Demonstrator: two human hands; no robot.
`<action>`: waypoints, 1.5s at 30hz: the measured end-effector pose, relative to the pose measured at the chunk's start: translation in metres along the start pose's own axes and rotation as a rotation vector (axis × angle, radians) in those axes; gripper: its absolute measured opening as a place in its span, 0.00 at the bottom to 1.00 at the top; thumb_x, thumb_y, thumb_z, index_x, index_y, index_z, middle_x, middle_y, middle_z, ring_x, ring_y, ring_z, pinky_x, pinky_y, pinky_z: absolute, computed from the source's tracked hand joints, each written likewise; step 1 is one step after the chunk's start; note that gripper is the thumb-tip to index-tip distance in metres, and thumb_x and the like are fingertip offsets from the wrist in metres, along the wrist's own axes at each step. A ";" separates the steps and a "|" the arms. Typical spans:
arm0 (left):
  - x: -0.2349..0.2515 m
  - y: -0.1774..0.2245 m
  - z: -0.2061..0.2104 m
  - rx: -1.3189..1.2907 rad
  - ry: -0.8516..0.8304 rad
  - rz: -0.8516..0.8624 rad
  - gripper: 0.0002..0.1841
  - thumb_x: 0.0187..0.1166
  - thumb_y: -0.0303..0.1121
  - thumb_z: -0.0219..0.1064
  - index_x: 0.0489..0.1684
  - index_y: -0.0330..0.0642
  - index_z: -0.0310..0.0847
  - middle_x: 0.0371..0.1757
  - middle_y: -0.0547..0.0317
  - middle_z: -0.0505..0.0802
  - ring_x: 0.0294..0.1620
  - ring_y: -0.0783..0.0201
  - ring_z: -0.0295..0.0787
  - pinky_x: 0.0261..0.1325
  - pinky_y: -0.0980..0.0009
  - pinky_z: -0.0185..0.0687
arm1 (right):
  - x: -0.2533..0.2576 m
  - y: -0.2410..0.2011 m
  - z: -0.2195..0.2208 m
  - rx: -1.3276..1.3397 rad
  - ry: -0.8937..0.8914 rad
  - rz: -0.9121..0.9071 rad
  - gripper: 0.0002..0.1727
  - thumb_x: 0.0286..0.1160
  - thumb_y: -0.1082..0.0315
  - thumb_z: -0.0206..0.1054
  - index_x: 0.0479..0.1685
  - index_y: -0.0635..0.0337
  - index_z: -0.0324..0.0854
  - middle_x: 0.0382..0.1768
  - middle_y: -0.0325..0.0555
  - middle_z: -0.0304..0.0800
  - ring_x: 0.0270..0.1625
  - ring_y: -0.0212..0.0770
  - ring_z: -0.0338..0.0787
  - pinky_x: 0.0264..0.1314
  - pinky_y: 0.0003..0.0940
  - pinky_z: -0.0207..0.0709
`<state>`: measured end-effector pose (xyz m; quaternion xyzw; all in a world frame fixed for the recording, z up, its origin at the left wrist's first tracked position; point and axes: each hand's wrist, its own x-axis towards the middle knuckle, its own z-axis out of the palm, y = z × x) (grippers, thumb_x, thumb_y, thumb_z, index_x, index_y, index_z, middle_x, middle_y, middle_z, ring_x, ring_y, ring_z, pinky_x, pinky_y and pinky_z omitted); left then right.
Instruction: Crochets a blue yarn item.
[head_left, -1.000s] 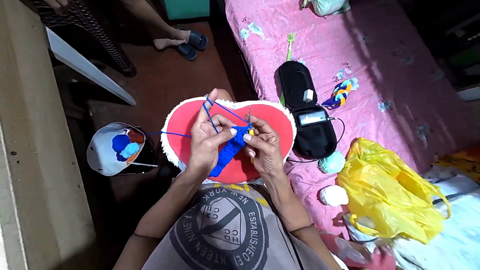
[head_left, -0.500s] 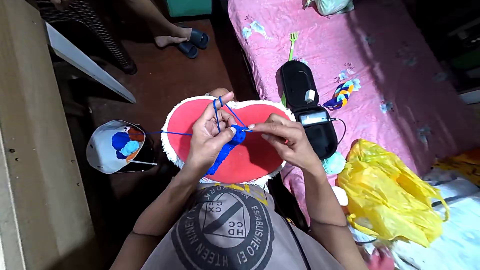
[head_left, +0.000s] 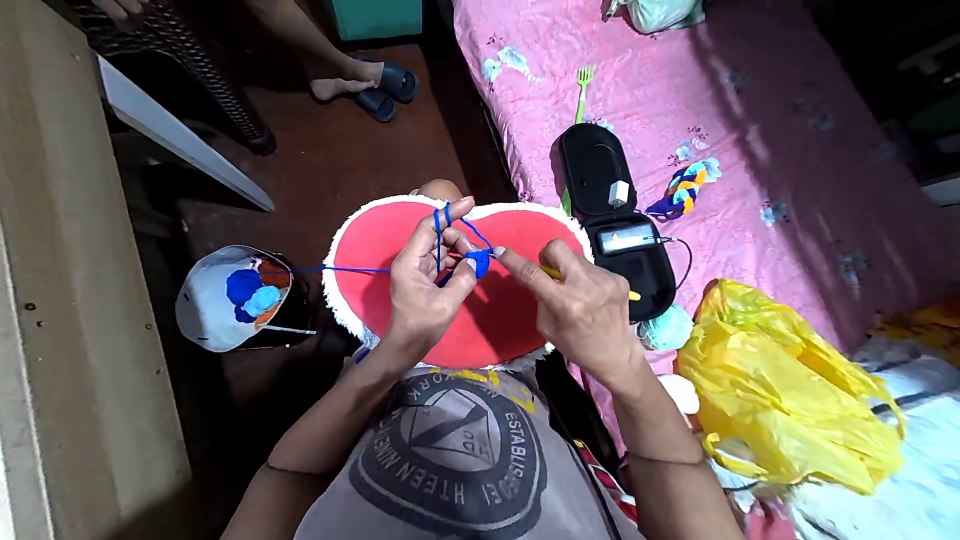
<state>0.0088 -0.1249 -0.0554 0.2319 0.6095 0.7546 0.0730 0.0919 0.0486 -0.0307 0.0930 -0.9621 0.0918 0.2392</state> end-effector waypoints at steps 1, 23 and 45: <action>0.000 -0.001 0.001 -0.008 0.002 -0.005 0.33 0.68 0.15 0.63 0.80 0.39 0.70 0.45 0.64 0.87 0.37 0.74 0.86 0.37 0.82 0.85 | -0.003 -0.004 0.004 -0.001 0.021 0.039 0.26 0.67 0.78 0.63 0.63 0.46 0.92 0.30 0.49 0.80 0.21 0.44 0.78 0.15 0.34 0.65; 0.002 -0.001 0.002 -0.067 0.032 -0.102 0.55 0.69 0.13 0.69 0.98 0.56 0.39 0.38 0.59 0.91 0.34 0.69 0.91 0.39 0.77 0.89 | 0.003 -0.027 0.046 1.146 0.110 0.549 0.23 0.74 0.81 0.64 0.69 0.62 0.80 0.36 0.38 0.86 0.32 0.23 0.82 0.36 0.17 0.78; 0.003 -0.007 -0.003 -0.155 0.004 -0.062 0.42 0.74 0.15 0.64 0.94 0.46 0.53 0.47 0.60 0.91 0.32 0.74 0.85 0.31 0.84 0.80 | -0.001 0.015 0.028 1.644 -0.234 0.699 0.13 0.71 0.80 0.64 0.52 0.58 0.83 0.28 0.35 0.85 0.18 0.18 0.71 0.20 0.13 0.64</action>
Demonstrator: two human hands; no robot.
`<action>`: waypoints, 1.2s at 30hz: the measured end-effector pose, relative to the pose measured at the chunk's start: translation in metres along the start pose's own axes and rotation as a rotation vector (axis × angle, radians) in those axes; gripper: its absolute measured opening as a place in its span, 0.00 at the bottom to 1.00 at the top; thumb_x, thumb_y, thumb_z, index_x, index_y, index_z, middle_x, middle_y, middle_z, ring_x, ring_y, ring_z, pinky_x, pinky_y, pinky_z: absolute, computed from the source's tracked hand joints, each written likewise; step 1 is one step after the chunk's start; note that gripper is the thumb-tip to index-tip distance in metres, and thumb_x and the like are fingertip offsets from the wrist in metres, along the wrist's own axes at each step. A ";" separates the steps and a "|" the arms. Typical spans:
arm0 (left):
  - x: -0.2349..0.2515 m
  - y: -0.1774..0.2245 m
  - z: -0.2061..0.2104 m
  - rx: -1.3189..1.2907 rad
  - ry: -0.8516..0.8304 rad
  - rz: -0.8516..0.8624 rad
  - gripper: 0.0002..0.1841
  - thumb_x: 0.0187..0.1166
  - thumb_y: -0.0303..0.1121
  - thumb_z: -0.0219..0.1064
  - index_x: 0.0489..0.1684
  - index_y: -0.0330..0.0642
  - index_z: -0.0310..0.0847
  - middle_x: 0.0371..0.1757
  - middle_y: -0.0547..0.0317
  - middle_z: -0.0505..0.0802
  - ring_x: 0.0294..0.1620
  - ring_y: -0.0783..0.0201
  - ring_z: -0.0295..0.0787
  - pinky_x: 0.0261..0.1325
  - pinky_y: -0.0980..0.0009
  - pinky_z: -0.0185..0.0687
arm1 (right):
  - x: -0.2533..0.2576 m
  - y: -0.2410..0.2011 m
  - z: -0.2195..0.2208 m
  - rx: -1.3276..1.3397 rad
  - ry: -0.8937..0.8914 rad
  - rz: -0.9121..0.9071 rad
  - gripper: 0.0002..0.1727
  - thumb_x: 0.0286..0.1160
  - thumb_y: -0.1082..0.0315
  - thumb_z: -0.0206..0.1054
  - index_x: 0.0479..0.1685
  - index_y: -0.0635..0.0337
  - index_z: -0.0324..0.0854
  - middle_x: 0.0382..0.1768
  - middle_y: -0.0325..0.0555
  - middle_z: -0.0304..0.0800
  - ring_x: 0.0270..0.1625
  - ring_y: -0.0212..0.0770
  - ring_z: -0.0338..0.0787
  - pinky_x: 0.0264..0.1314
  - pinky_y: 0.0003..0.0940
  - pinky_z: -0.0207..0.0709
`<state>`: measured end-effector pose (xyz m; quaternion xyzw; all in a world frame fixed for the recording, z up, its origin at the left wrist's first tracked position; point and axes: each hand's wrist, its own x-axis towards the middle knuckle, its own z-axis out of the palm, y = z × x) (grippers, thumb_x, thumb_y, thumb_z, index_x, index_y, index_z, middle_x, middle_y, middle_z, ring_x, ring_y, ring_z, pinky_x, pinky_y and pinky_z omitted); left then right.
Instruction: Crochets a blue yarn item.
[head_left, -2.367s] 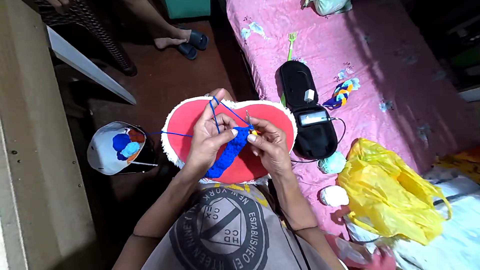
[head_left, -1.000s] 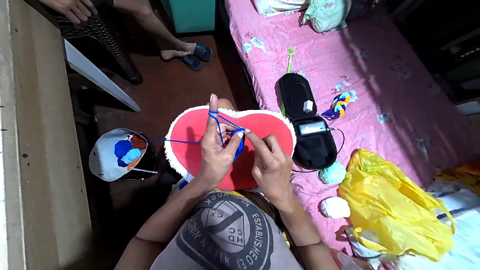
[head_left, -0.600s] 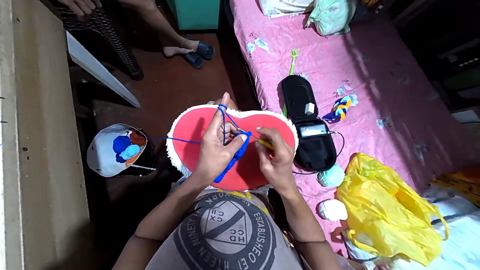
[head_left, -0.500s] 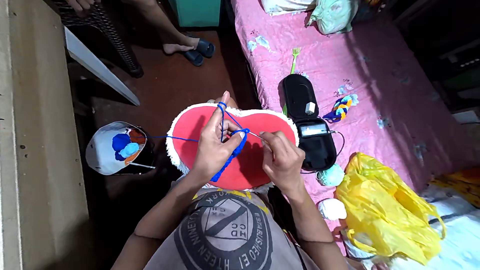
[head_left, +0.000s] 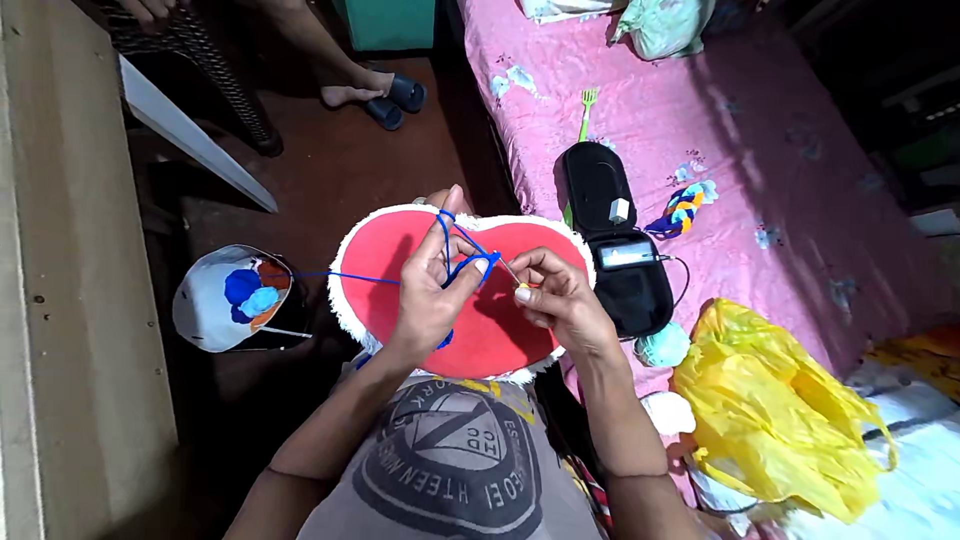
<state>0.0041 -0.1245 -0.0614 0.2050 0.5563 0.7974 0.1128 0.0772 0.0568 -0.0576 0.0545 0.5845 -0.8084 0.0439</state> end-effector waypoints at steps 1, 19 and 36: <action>0.000 -0.001 0.000 -0.010 0.009 0.008 0.42 0.75 0.16 0.65 0.94 0.45 0.53 0.46 0.59 0.91 0.32 0.74 0.86 0.32 0.84 0.81 | 0.000 0.002 0.001 0.020 0.000 -0.014 0.13 0.71 0.80 0.64 0.52 0.58 0.83 0.27 0.35 0.85 0.18 0.18 0.71 0.20 0.13 0.64; -0.009 -0.006 0.011 0.094 0.142 0.251 0.35 0.66 0.13 0.67 0.80 0.36 0.74 0.40 0.67 0.94 0.36 0.77 0.89 0.41 0.80 0.86 | 0.001 0.024 0.031 -0.264 0.242 -0.455 0.10 0.68 0.82 0.69 0.44 0.60 0.83 0.37 0.35 0.92 0.30 0.19 0.84 0.34 0.15 0.80; -0.001 0.003 -0.006 0.116 0.017 0.095 0.30 0.66 0.16 0.63 0.74 0.31 0.78 0.31 0.66 0.88 0.24 0.76 0.81 0.28 0.84 0.78 | -0.002 0.029 0.009 -0.927 0.282 -0.798 0.04 0.73 0.77 0.68 0.34 0.69 0.87 0.32 0.48 0.88 0.33 0.28 0.86 0.35 0.17 0.81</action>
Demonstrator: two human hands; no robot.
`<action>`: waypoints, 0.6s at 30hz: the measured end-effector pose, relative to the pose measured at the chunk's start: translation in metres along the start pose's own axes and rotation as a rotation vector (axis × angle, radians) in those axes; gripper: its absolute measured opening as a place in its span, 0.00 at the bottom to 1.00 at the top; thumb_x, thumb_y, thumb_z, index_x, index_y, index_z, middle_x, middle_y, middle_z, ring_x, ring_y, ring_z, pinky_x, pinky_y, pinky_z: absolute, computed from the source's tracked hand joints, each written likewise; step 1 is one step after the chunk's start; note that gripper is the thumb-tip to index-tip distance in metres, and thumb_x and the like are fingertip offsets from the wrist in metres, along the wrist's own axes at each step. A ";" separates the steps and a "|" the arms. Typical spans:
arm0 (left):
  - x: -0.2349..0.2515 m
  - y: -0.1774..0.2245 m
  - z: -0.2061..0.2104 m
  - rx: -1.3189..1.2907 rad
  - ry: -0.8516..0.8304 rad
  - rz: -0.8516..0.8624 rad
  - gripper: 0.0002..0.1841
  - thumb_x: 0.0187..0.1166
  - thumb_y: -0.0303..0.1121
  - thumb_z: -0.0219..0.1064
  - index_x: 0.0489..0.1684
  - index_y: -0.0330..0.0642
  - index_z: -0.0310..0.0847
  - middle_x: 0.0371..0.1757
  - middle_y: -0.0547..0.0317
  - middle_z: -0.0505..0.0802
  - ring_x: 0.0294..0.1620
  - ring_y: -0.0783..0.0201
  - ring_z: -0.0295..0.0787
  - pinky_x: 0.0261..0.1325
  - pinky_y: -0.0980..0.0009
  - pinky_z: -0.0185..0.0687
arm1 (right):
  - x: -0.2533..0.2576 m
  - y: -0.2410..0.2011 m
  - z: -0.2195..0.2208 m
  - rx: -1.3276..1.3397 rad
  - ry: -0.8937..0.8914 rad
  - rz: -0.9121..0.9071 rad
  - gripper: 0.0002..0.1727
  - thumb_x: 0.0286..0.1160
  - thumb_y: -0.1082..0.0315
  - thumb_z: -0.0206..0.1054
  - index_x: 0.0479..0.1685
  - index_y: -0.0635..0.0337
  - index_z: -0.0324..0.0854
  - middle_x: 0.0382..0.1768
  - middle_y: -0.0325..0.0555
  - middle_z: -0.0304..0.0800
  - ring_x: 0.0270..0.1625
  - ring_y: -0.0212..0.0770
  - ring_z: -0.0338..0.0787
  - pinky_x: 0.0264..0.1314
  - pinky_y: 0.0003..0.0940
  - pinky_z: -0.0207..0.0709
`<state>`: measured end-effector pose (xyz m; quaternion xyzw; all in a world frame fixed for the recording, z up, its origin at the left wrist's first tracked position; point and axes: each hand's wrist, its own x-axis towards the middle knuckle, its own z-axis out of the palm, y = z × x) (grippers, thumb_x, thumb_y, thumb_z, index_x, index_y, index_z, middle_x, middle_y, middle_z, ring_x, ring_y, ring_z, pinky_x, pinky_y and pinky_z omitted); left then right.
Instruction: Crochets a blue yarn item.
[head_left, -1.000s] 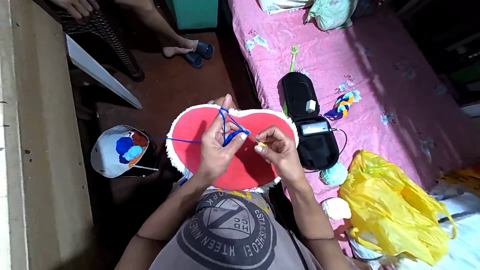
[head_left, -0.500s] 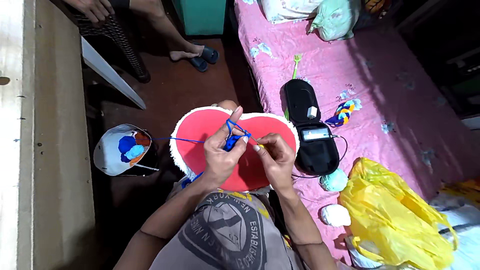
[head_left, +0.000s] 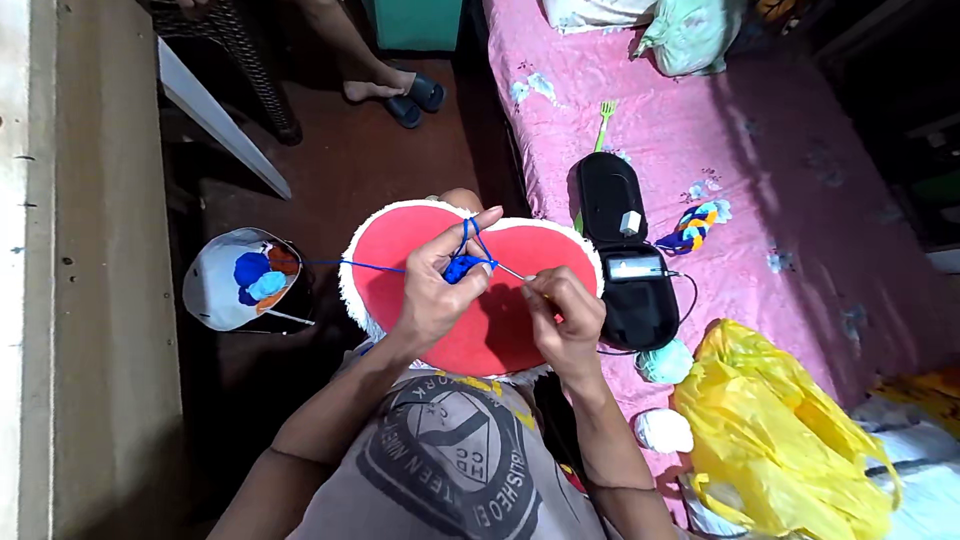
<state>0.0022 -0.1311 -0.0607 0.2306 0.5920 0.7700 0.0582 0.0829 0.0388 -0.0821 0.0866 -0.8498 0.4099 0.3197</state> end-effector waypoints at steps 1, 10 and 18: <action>0.000 0.001 0.000 0.026 -0.019 0.002 0.29 0.66 0.16 0.63 0.74 0.30 0.78 0.32 0.66 0.89 0.25 0.77 0.80 0.28 0.84 0.78 | 0.000 -0.002 -0.004 0.147 -0.038 0.128 0.02 0.71 0.78 0.69 0.36 0.68 0.86 0.35 0.44 0.88 0.37 0.25 0.87 0.41 0.16 0.83; 0.002 -0.001 -0.002 -0.053 -0.066 -0.096 0.30 0.69 0.15 0.63 0.77 0.35 0.78 0.32 0.62 0.91 0.27 0.73 0.84 0.31 0.81 0.82 | -0.002 0.001 -0.008 -0.012 -0.039 0.055 0.04 0.73 0.76 0.68 0.34 0.69 0.86 0.33 0.48 0.88 0.33 0.27 0.85 0.34 0.16 0.79; 0.003 -0.002 -0.001 -0.175 -0.098 -0.160 0.31 0.69 0.14 0.61 0.78 0.34 0.76 0.30 0.61 0.88 0.26 0.73 0.83 0.31 0.81 0.81 | -0.003 0.006 -0.011 0.157 -0.050 0.117 0.01 0.72 0.78 0.69 0.36 0.69 0.84 0.36 0.45 0.89 0.40 0.24 0.88 0.44 0.16 0.84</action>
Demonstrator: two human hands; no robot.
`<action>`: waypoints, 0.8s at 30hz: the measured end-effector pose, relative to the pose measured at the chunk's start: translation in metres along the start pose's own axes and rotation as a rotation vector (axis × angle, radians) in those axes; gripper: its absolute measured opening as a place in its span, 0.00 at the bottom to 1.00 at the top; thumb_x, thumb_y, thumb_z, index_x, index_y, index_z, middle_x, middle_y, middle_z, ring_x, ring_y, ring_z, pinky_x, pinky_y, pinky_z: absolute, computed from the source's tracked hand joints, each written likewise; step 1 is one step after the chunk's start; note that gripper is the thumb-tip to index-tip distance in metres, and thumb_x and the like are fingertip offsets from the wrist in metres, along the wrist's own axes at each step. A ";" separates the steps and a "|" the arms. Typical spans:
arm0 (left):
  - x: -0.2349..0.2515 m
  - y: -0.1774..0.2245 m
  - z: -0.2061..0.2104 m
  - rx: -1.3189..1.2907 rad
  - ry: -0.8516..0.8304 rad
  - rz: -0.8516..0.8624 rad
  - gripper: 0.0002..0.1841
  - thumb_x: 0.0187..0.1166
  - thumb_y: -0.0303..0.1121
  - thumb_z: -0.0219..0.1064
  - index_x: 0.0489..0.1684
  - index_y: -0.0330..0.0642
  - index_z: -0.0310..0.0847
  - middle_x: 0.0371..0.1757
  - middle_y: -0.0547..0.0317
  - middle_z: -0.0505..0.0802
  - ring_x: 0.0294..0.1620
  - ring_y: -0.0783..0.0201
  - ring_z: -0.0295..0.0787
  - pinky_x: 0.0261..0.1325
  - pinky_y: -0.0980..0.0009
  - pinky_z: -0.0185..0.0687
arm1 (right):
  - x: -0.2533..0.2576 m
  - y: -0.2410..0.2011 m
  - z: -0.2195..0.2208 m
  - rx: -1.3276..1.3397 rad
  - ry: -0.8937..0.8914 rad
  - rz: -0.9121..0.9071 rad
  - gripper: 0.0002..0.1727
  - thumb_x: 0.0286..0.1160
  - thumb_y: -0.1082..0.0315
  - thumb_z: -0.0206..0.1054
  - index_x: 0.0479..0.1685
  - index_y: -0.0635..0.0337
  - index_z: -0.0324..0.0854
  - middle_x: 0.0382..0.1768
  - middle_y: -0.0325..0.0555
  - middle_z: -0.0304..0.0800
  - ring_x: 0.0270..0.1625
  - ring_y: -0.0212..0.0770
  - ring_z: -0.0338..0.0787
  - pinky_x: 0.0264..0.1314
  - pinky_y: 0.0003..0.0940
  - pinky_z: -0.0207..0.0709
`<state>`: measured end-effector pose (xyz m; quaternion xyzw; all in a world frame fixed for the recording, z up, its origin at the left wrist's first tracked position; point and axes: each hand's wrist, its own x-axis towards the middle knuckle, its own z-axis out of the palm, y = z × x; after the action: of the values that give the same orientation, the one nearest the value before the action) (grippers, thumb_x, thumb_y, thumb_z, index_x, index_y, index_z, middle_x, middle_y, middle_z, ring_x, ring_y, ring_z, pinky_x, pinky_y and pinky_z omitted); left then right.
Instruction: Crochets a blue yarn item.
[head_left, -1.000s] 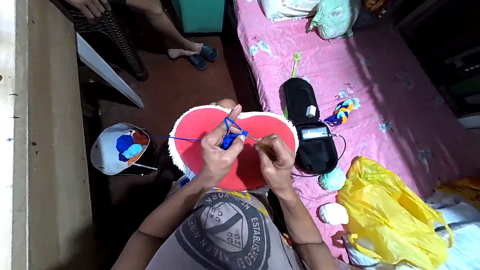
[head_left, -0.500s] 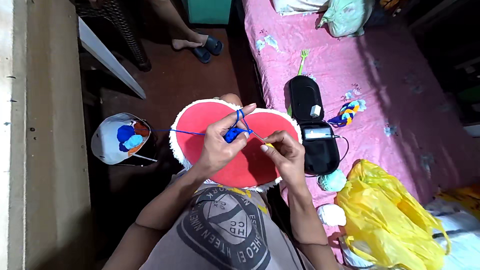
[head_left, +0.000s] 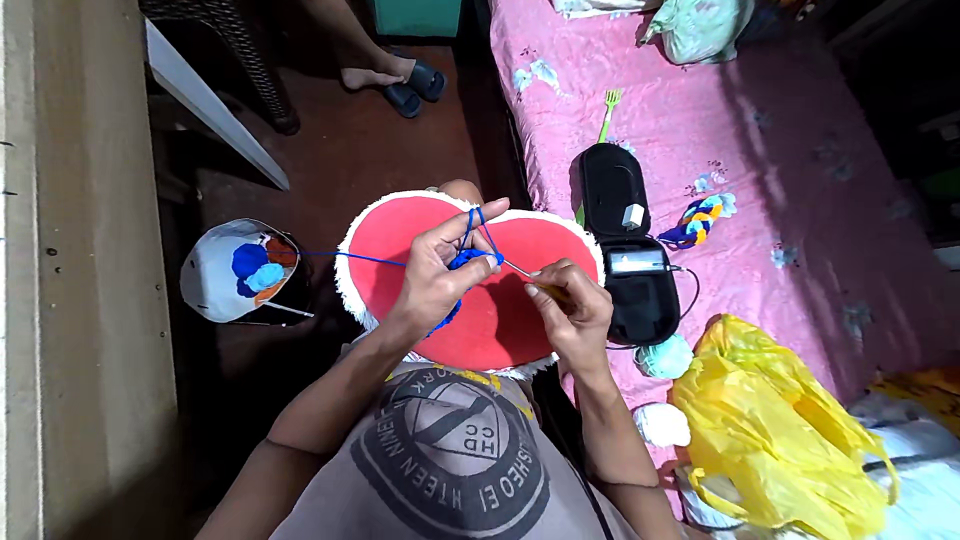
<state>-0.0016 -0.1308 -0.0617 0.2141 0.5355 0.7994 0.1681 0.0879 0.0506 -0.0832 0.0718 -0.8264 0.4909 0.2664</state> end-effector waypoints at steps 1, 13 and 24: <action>0.000 -0.001 0.000 -0.002 -0.007 0.002 0.31 0.69 0.14 0.61 0.79 0.34 0.75 0.30 0.61 0.88 0.26 0.72 0.83 0.31 0.81 0.82 | 0.000 0.001 0.000 0.021 0.000 0.012 0.01 0.71 0.78 0.69 0.36 0.69 0.84 0.36 0.44 0.88 0.40 0.24 0.88 0.45 0.16 0.85; -0.005 -0.011 0.012 0.007 0.029 -0.004 0.33 0.69 0.14 0.64 0.81 0.38 0.75 0.32 0.61 0.89 0.29 0.71 0.85 0.36 0.77 0.85 | 0.006 -0.008 0.003 0.797 -0.111 0.579 0.17 0.71 0.80 0.64 0.58 0.56 0.84 0.32 0.35 0.86 0.19 0.17 0.68 0.20 0.13 0.60; -0.007 -0.022 0.015 -0.050 0.077 -0.047 0.31 0.71 0.14 0.63 0.80 0.36 0.74 0.35 0.60 0.89 0.31 0.70 0.86 0.39 0.76 0.86 | 0.003 -0.012 0.013 0.790 0.026 0.605 0.16 0.71 0.81 0.65 0.55 0.60 0.89 0.37 0.42 0.91 0.19 0.18 0.69 0.20 0.13 0.61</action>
<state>0.0128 -0.1139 -0.0783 0.1665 0.5264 0.8160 0.1712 0.0851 0.0335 -0.0776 -0.0821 -0.5576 0.8226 0.0748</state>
